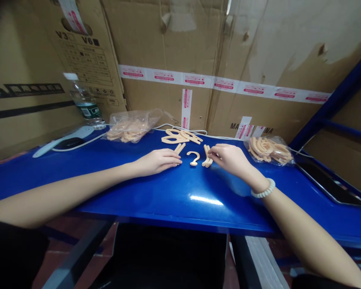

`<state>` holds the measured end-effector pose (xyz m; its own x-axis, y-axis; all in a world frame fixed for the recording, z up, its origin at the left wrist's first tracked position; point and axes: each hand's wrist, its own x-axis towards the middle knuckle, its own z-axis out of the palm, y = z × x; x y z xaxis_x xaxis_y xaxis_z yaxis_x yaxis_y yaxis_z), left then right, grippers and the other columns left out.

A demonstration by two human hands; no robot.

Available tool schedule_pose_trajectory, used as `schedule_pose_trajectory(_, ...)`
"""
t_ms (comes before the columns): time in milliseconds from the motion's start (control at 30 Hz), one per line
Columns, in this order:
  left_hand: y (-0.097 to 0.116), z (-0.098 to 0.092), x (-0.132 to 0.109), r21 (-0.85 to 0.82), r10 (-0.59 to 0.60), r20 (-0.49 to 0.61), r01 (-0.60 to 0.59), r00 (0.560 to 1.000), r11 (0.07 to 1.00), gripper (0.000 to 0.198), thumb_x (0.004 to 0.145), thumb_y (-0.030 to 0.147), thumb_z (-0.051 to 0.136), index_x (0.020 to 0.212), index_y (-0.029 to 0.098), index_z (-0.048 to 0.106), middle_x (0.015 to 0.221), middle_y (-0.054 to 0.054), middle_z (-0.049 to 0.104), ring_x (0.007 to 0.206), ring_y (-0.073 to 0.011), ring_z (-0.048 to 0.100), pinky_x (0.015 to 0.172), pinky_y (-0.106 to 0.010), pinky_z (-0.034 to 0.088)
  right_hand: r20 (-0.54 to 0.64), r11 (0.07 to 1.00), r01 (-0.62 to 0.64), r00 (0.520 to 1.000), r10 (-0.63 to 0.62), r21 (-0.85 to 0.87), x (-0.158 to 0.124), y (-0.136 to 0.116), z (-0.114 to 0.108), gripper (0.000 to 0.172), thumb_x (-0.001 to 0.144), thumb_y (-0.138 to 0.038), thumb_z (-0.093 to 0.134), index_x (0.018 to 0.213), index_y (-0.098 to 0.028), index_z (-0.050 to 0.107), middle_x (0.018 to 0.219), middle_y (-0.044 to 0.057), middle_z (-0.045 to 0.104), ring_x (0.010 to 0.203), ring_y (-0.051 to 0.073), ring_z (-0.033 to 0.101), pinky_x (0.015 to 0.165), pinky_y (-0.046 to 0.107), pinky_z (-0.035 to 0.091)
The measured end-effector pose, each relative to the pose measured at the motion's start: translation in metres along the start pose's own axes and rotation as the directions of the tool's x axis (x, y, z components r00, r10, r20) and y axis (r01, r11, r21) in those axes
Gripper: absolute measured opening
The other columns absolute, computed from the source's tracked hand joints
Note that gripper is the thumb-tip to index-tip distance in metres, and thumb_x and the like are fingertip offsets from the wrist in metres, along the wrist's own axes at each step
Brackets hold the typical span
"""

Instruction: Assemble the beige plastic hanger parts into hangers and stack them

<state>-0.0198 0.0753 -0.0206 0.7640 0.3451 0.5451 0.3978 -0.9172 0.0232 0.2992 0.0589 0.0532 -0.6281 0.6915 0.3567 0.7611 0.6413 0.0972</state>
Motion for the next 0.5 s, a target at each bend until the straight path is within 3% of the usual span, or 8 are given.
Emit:
schedule_pose_trajectory(200, -0.001, 0.002, 0.000, -0.010, -0.022, -0.006, 0.022, 1.000, 1.000, 0.029, 0.105, 0.027, 0.050, 0.121, 0.017, 0.073, 0.125, -0.011, 0.072, 0.117, -0.0234, 0.067, 0.103, -0.041, 0.055, -0.029, 0.999, -0.046, 0.999, 0.046, -0.020, -0.001, 0.014, -0.012, 0.023, 0.096, -0.029, 0.054, 0.097, -0.020, 0.076, 0.095, 0.009, 0.078, 0.083, 0.025, 0.073, 0.069, 0.033, 0.051)
schedule_pose_trajectory(333, -0.002, 0.003, -0.001, -0.009, -0.028, -0.012, 0.027, 1.000, 1.000, 0.029, 0.105, 0.028, 0.050, 0.122, 0.018, 0.073, 0.126, -0.011, 0.072, 0.117, -0.0233, 0.067, 0.103, -0.042, 0.055, 0.031, 0.995, -0.081, 0.996, 0.083, -0.059, -0.003, 0.036, -0.021, 0.027, 0.096, -0.031, 0.052, 0.099, -0.019, 0.076, 0.098, 0.010, 0.078, 0.085, 0.027, 0.073, 0.073, 0.037, 0.054)
schedule_pose_trajectory(500, 0.005, -0.003, -0.001, 0.094, 0.003, -0.022, -0.001, 1.000, 0.996, 0.032, 0.104, 0.026, 0.051, 0.131, 0.019, 0.067, 0.133, -0.013, 0.068, 0.124, -0.0250, 0.064, 0.104, -0.044, 0.055, 0.055, 0.993, -0.091, 0.994, 0.095, -0.075, -0.005, 0.057, -0.022, 0.030, 0.095, -0.034, 0.051, 0.104, -0.019, 0.075, 0.102, 0.011, 0.076, 0.088, 0.027, 0.072, 0.077, 0.040, 0.056)
